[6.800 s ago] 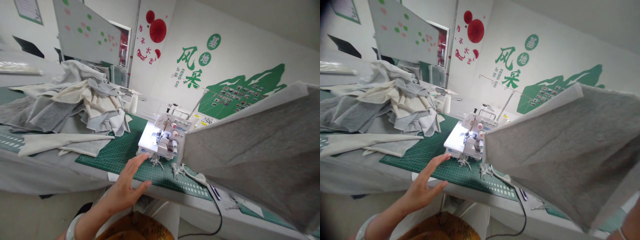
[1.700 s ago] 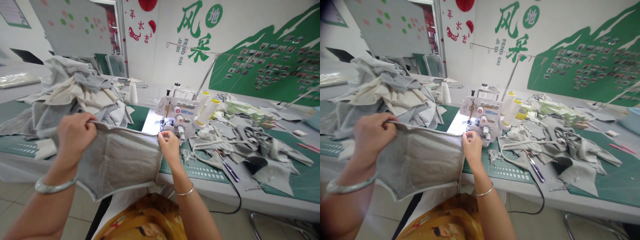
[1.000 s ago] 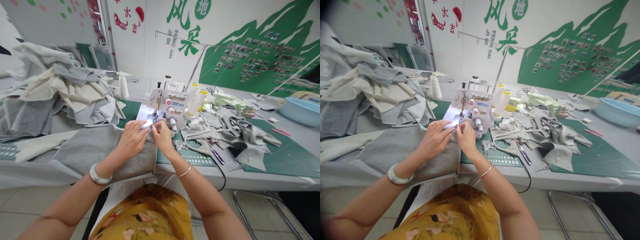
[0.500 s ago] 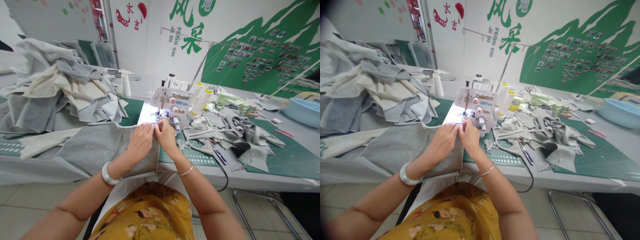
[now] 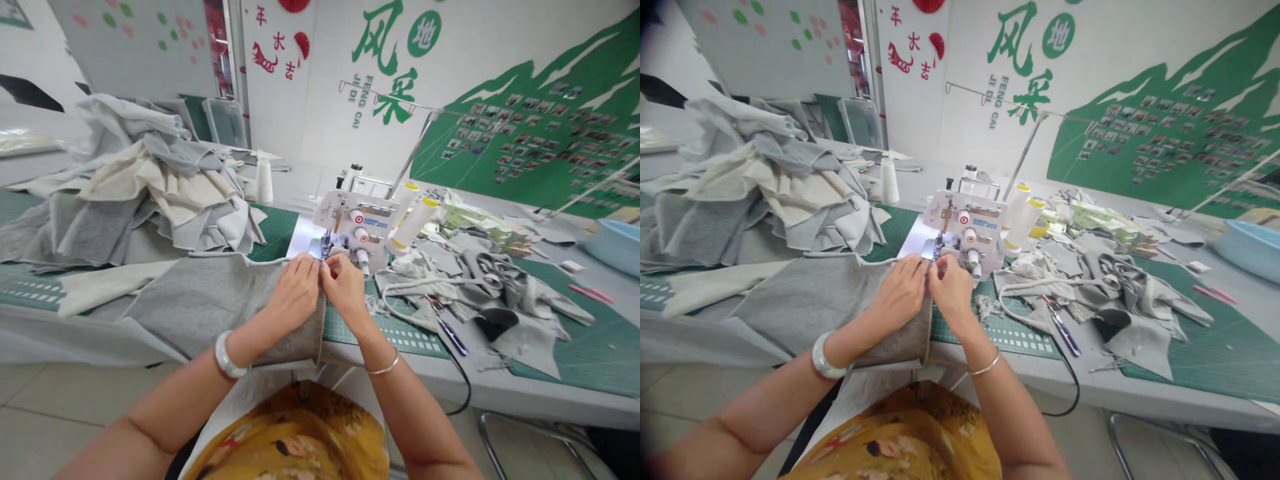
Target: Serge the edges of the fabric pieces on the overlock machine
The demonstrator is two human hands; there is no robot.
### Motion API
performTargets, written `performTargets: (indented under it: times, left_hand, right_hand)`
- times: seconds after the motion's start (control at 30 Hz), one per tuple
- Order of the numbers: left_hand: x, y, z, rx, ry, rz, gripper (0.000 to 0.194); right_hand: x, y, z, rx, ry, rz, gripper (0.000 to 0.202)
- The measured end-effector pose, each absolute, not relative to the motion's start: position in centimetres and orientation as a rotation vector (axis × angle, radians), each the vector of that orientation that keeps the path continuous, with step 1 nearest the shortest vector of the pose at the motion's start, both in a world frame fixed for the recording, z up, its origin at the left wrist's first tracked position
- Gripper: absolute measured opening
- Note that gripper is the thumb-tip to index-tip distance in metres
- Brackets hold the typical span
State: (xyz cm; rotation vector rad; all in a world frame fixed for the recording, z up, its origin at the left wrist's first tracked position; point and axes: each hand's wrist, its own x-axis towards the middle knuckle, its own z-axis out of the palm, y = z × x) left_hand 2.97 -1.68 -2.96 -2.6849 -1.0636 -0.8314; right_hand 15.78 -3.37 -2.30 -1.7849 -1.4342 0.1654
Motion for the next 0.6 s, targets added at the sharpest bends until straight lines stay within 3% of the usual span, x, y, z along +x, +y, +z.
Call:
performTargets:
  times: [0.3,0.6]
  left_hand:
    - [1.0,-0.2,-3.2,-2.805,-0.832,-0.950,0.036]
    - [0.3,0.2,-2.5,-2.876,-0.769,-0.866,0.041]
  right_hand:
    - [15.1,-4.8,-2.6,-1.484,-1.216,0.545,0.022]
    - [15.1,-4.9,-3.9,-1.627,-1.418,0.178,0.038]
